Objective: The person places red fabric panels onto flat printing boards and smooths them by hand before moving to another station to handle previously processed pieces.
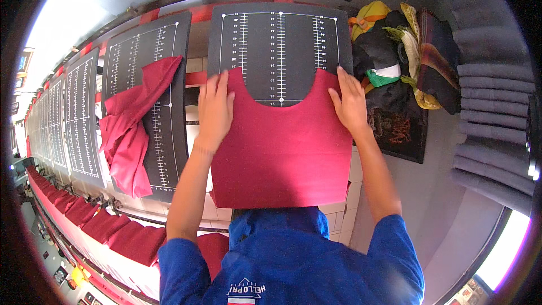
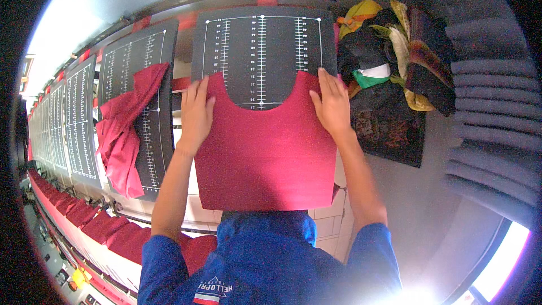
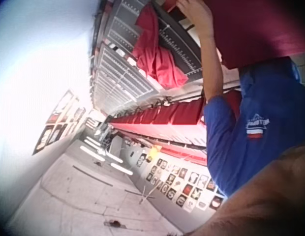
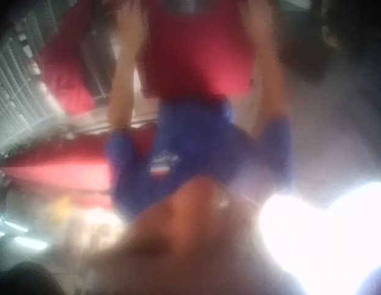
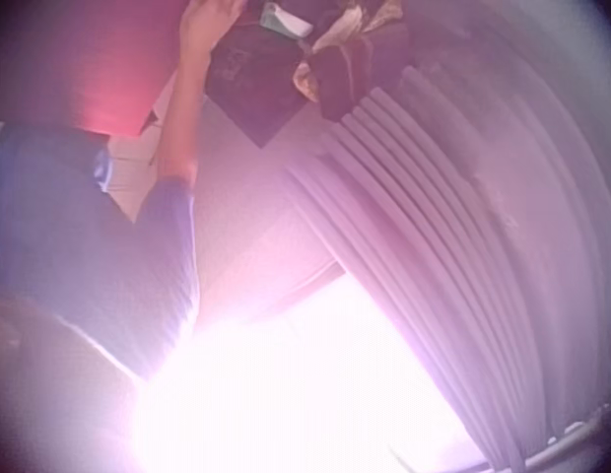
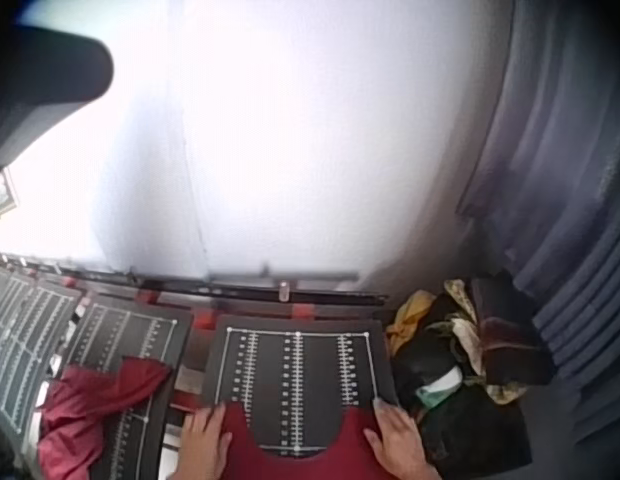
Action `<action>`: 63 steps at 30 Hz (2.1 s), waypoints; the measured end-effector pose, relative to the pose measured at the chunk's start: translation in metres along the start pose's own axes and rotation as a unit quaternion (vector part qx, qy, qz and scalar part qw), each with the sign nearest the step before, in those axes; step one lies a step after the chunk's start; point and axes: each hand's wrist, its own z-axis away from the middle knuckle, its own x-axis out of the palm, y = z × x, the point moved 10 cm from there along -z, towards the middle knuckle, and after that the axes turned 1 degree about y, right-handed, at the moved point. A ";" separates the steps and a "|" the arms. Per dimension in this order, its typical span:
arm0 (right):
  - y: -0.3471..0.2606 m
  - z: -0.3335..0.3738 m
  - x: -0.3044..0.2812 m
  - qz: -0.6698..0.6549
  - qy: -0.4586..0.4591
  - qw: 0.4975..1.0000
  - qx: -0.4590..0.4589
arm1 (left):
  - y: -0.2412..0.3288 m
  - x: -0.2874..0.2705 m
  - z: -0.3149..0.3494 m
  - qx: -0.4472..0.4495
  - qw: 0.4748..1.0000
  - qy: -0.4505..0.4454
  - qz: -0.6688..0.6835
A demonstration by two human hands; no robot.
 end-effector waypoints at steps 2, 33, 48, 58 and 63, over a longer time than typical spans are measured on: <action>0.008 -0.019 0.015 0.048 -0.026 0.998 0.017 | -0.009 0.017 -0.030 0.026 0.999 0.013 -0.040; 0.049 -0.045 0.015 0.070 -0.030 0.993 0.086 | -0.053 0.041 -0.075 0.075 0.994 -0.041 -0.061; 0.073 0.405 0.052 -0.591 -0.166 0.579 0.538 | -0.119 0.092 0.337 -0.544 0.504 -0.024 0.670; 0.060 0.399 0.032 -0.620 -0.077 0.518 0.584 | -0.159 0.083 0.335 -0.546 0.569 0.084 0.609; 0.069 0.407 0.036 -0.611 -0.099 0.541 0.569 | -0.161 0.085 0.337 -0.543 0.573 0.079 0.609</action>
